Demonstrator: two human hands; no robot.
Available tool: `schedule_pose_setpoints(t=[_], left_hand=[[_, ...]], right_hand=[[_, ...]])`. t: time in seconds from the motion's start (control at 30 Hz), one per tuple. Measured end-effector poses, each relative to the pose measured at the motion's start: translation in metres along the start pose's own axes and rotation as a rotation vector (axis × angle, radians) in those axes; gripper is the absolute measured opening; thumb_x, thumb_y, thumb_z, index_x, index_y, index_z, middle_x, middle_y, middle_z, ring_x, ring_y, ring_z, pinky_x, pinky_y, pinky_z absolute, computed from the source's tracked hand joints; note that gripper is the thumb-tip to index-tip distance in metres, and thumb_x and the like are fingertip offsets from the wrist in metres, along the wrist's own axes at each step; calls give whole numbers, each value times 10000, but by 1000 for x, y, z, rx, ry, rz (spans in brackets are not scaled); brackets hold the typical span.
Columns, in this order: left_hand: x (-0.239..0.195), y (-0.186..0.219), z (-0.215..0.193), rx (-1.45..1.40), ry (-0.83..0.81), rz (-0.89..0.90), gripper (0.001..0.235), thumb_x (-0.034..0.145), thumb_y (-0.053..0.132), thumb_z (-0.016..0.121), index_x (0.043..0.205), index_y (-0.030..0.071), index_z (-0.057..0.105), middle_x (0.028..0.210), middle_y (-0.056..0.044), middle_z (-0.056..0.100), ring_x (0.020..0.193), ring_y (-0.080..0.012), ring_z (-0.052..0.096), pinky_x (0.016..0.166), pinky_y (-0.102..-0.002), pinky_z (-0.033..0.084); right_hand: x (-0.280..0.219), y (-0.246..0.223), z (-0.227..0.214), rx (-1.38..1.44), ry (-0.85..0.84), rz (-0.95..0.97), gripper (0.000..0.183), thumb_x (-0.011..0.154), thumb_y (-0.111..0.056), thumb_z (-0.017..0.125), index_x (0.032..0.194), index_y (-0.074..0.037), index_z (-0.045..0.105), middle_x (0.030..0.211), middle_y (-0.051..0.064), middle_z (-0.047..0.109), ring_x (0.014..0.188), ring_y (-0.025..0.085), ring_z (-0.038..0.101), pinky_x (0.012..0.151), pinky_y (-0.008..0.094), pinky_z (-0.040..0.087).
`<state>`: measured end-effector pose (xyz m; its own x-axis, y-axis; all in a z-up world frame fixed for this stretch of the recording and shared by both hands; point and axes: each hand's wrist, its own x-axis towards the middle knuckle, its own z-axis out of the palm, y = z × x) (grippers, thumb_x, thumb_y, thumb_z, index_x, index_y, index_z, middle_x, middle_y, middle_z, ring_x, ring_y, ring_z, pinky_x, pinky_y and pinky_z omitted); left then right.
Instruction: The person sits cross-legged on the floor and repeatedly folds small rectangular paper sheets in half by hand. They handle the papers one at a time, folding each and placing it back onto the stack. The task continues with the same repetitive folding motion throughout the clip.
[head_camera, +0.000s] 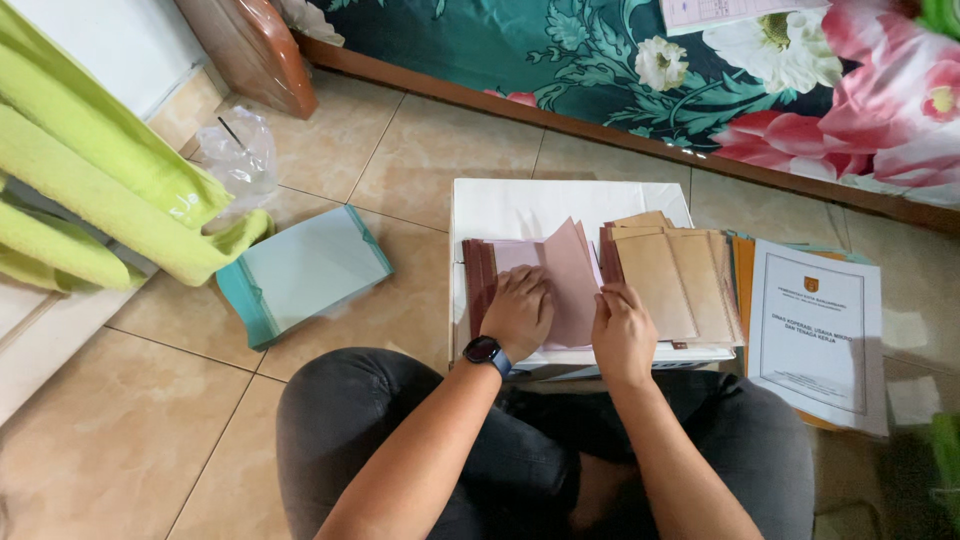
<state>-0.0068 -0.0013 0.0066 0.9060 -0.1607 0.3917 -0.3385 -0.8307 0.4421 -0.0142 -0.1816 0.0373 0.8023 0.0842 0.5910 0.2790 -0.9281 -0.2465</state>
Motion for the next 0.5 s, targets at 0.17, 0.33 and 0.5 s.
schedule_pose_setpoints(t=[0.17,0.33,0.5], left_hand=[[1,10,-25,-33,-117,-52,456,1041,296,354,1195,50,707,1377,-116,631,1375,-289,485,1168,-458,267],[1,6,-10,-15,-62,-58,411,1023,292,411,1164,65,724,1356,-114,647,1365,-285,497,1156,-447,292],[-1,5,-13,-6,-2,-35,366,1002,266,441,1128,76,727,1304,-102,666,1337,-268,519,1134,-436,328]], right_hand=[[-6,-8,-2,16,190,-136,157,920,-45,696,1016,-75,816,1354,89,698,994,328,726,749,374,579],[-4,-8,-1,14,253,-228,241,911,-40,697,1107,-117,814,1454,125,644,1087,296,713,799,372,541],[-12,13,12,-18,166,-189,274,907,-76,692,1131,-173,816,1185,37,690,911,252,685,776,345,525]])
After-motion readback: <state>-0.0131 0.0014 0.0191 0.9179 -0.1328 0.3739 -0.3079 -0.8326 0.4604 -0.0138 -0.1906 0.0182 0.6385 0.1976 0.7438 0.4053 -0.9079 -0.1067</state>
